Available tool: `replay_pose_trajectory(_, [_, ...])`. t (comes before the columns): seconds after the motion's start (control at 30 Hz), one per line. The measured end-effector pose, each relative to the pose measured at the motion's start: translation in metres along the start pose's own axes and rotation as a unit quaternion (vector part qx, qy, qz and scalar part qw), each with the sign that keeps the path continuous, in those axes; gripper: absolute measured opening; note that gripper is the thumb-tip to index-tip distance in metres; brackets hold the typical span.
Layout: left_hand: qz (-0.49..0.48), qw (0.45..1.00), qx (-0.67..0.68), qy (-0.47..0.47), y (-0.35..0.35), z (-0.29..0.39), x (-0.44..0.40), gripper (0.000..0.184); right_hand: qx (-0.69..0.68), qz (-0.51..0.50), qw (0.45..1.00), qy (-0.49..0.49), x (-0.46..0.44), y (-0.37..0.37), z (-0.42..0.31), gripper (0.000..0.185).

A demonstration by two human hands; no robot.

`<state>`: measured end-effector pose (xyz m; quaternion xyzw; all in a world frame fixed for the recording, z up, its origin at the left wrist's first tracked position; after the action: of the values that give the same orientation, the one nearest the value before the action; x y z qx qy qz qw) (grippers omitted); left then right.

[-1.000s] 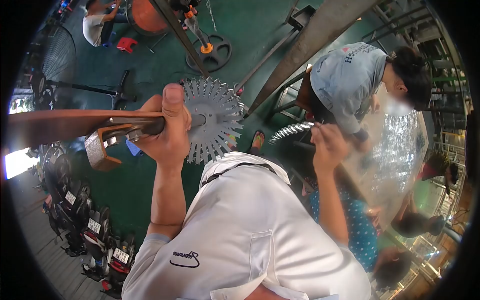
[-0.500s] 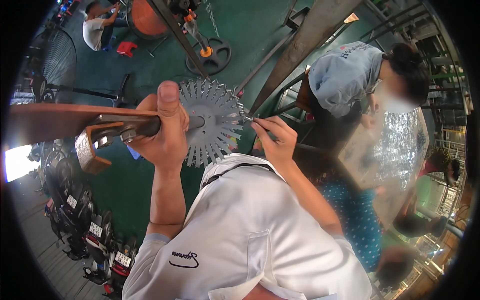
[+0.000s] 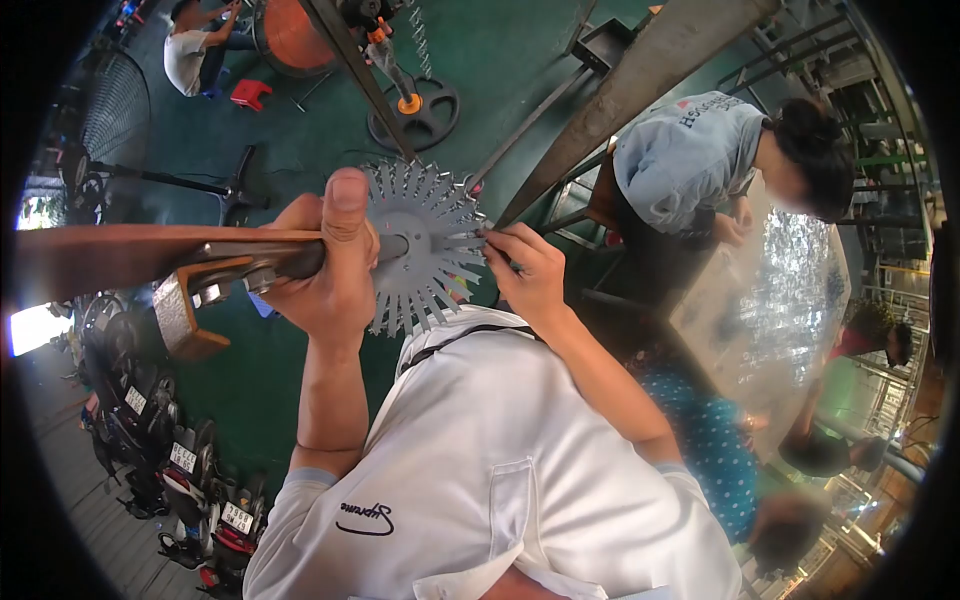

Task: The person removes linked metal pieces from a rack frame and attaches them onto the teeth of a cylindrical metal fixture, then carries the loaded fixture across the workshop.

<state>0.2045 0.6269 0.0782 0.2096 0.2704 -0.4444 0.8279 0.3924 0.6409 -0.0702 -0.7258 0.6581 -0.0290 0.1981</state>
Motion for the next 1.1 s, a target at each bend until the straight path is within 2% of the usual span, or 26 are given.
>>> replay_pose_trajectory(0.17, [-0.009,1.000,-0.004,-0.007,0.001,-0.004,0.001,0.048,0.031,-0.045,0.997,0.047,0.000,0.005,0.007,0.020])
replay_pose_trajectory(0.27, [-0.008,1.000,0.000,-0.009,0.001,-0.005,0.001,0.048,0.007,-0.054,0.997,0.055,-0.001,0.003,-0.001,0.019])
replay_pose_trajectory(0.37, [-0.008,1.000,-0.001,-0.019,0.001,-0.007,0.001,0.046,0.012,-0.049,0.998,0.043,-0.002,0.000,-0.002,0.020])
replay_pose_trajectory(0.43, [-0.011,0.999,-0.011,-0.028,0.000,-0.007,-0.001,0.046,0.068,-0.037,0.997,0.009,-0.002,-0.013,-0.011,0.021])
replay_pose_trajectory(0.5, [-0.015,0.999,-0.024,-0.028,-0.004,-0.009,0.001,0.045,0.099,0.008,0.995,-0.023,-0.008,-0.039,-0.024,0.019])
replay_pose_trajectory(0.53, [-0.015,0.999,-0.022,-0.020,-0.006,-0.012,0.001,0.045,0.088,0.066,0.994,-0.021,-0.014,-0.057,-0.026,0.015])
replay_pose_trajectory(0.6, [-0.016,1.000,-0.015,-0.010,-0.008,-0.018,0.002,0.045,0.047,0.173,0.980,-0.086,-0.055,-0.095,-0.020,0.002])
replay_pose_trajectory(0.63, [-0.018,1.000,-0.009,-0.011,-0.009,-0.021,0.003,0.045,0.087,0.216,0.972,-0.018,-0.080,-0.111,-0.016,0.002])
replay_pose_trajectory(0.67, [-0.020,1.000,-0.004,-0.015,-0.009,-0.023,0.003,0.045,-0.071,0.205,0.976,0.018,-0.115,-0.120,-0.005,0.005])
replay_pose_trajectory(0.7, [-0.015,1.000,0.002,-0.015,-0.008,-0.024,0.004,0.045,-0.071,0.160,0.983,0.049,-0.149,-0.131,-0.014,0.008])
replay_pose_trajectory(0.73, [-0.010,1.000,0.007,-0.017,-0.007,-0.024,0.005,0.045,-0.093,0.122,0.988,0.033,-0.180,-0.132,-0.032,0.011])
replay_pose_trajectory(0.83, [-0.014,1.000,0.008,-0.020,-0.006,-0.026,0.006,0.048,-0.114,0.024,0.988,-0.105,-0.272,-0.108,-0.083,0.023])
replay_pose_trajectory(0.87, [-0.018,1.000,0.012,-0.015,-0.008,-0.029,0.007,0.048,-0.025,0.005,0.998,-0.056,-0.299,-0.098,-0.108,0.024])
replay_pose_trajectory(0.93, [-0.027,1.000,0.003,-0.011,-0.008,-0.028,0.007,0.049,-0.093,-0.075,0.989,-0.081,-0.356,-0.068,-0.123,0.028])
replay_pose_trajectory(1.1, [-0.003,1.000,0.003,-0.005,-0.013,-0.027,0.004,0.050,-0.200,-0.140,0.969,-0.047,-0.429,-0.010,-0.164,0.030])
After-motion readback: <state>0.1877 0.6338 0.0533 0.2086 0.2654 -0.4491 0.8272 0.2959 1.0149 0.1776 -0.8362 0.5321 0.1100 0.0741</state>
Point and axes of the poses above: each hand's wrist, its own x-axis away from the middle knuckle, its own y-axis out of the palm, z = x × y, the point moved 3 cm from there along -x, towards the middle knuckle, and after that the axes turned 13 degrees about y, right-handed, at the moved point
